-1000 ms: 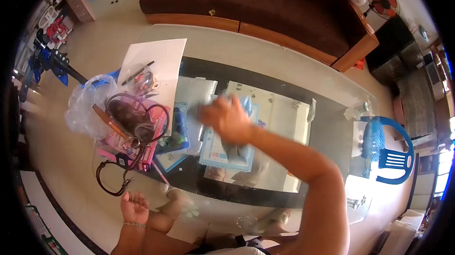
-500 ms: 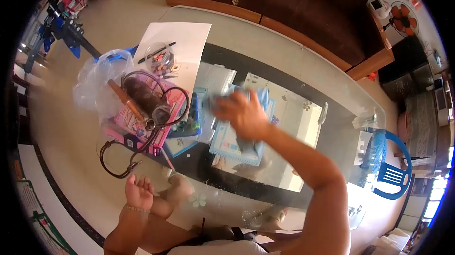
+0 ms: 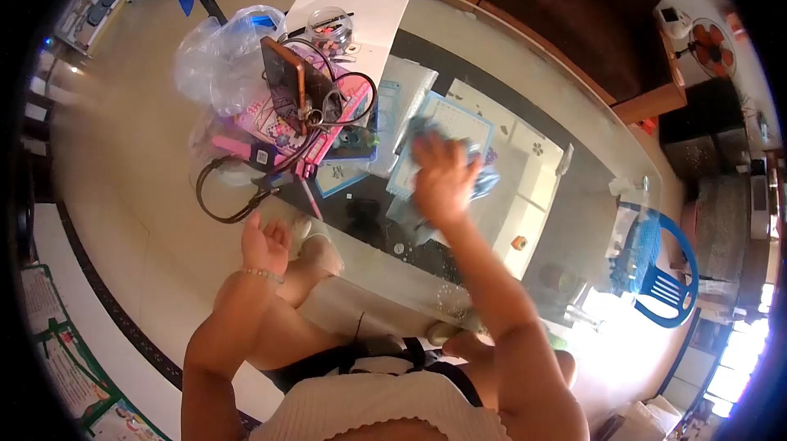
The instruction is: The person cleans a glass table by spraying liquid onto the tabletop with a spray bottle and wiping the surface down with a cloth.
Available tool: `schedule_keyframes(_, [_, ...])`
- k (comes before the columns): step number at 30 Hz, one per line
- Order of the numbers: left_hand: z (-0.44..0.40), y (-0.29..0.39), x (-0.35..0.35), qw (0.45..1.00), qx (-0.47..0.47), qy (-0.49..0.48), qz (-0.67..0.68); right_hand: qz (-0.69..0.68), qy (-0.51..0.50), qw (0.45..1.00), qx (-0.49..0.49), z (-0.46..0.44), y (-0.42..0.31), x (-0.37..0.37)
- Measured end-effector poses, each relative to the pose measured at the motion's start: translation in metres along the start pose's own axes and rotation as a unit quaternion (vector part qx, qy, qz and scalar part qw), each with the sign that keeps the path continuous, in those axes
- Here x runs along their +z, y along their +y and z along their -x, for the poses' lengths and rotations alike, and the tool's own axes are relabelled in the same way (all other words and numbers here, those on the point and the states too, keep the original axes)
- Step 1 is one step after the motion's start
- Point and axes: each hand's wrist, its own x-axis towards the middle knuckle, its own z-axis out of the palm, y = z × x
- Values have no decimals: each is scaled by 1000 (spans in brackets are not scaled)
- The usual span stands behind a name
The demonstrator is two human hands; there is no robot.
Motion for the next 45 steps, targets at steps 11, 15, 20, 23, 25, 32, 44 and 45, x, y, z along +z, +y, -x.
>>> schedule_keyframes(11, [6,14,-10,998,-27,-62,-5,-62,16,998,-30,81,-12,-13])
schedule_keyframes(15, [11,10,-7,997,0,-68,-27,-28,24,965,259,125,76,-15])
schedule_keyframes(20, [-27,9,-20,993,-33,-114,-10,-55,-44,996,46,102,-64,-14])
schedule_keyframes(23, [-32,18,-20,990,-45,-116,-59,-116,-125,972,-164,72,-160,-43])
schedule_keyframes(25, [-14,25,-17,978,-90,-185,-12,-126,-21,973,-192,91,-158,-41])
schedule_keyframes(32, [9,24,-10,992,-62,-106,-41,20,-93,982,165,231,73,-26])
schedule_keyframes(44, [3,14,-15,993,-20,-95,-60,-82,-24,995,45,143,-70,-40])
schedule_keyframes(45, [4,14,-14,993,-24,-95,-61,-78,-30,996,-10,119,-104,-37])
